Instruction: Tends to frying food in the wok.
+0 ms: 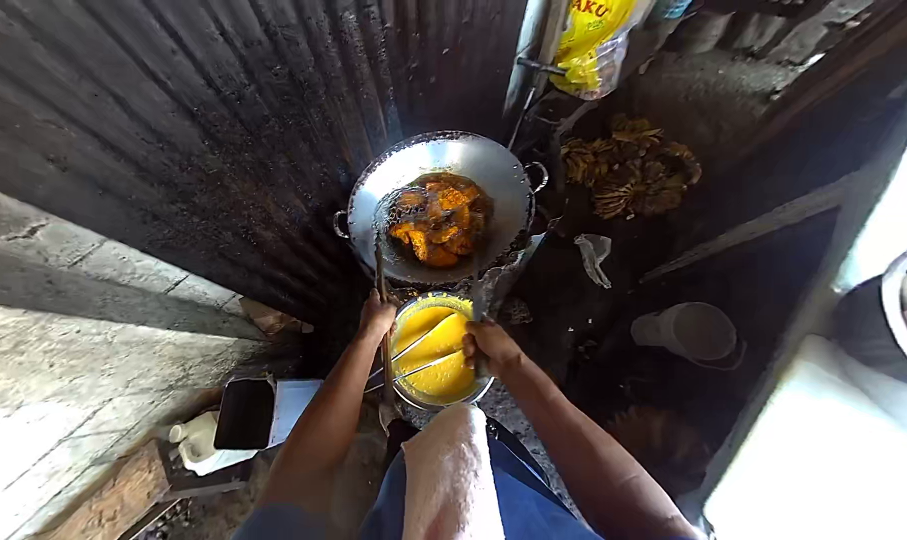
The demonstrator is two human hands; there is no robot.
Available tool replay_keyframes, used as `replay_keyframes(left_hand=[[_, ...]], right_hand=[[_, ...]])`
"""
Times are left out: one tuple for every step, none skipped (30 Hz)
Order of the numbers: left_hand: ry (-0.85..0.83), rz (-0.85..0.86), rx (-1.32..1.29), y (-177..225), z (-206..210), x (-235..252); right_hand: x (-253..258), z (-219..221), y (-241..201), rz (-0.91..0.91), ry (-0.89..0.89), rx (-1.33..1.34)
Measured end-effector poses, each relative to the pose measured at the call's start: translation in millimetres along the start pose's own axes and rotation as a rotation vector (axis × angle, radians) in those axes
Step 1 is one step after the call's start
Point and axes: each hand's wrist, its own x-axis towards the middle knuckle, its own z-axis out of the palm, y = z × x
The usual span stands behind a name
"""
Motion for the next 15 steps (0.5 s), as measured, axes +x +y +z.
replay_keyframes(left_hand=[[-0.022, -0.006, -0.012, 3, 2, -5], [-0.050, -0.014, -0.047, 7, 5, -8], [-0.076, -0.028, -0.097, 11, 10, -11], [-0.096, -0.045, -0.149, 16, 17, -12], [-0.124, -0.057, -0.203, 20, 24, -14], [-0.152, -0.055, -0.264, 26, 32, -17], [-0.173, -0.042, -0.320, 33, 40, -21], [-0.192, -0.026, -0.372, 42, 46, -25], [-0.205, -0.013, -0.431, 50, 50, -27], [-0.220, -0.012, -0.498, 58, 54, -28], [-0.223, -0.025, -0.573, 67, 57, -28], [-0.224, -0.043, -0.653, 77, 59, -27], [-0.215, -0.058, -0.729, 89, 59, -26], [-0.200, -0.066, -0.803, 99, 59, -27], [-0.194, -0.071, -0.891, 109, 57, -28]], right_hand=[[-5, 6, -2, 0.030, -0.061, 0.132], [-7, 9, -6, 0.047, -0.115, 0.230], [-4, 9, -11, 0.055, -0.161, 0.298], [2, 8, -13, 0.053, -0.204, 0.340], [9, 6, -15, 0.038, -0.244, 0.364], [16, 2, -16, 0.017, -0.273, 0.374], [20, -3, -18, -0.003, -0.290, 0.375], [21, -8, -19, -0.020, -0.309, 0.363], [18, -12, -21, -0.036, -0.314, 0.334], [13, -15, -21, -0.048, -0.309, 0.296], [7, -16, -19, -0.057, -0.298, 0.260], [0, -16, -18, -0.060, -0.288, 0.219], [-6, -14, -17, -0.061, -0.280, 0.169], [-12, -11, -15, -0.063, -0.267, 0.112], [-15, -6, -13, -0.060, -0.251, 0.053]])
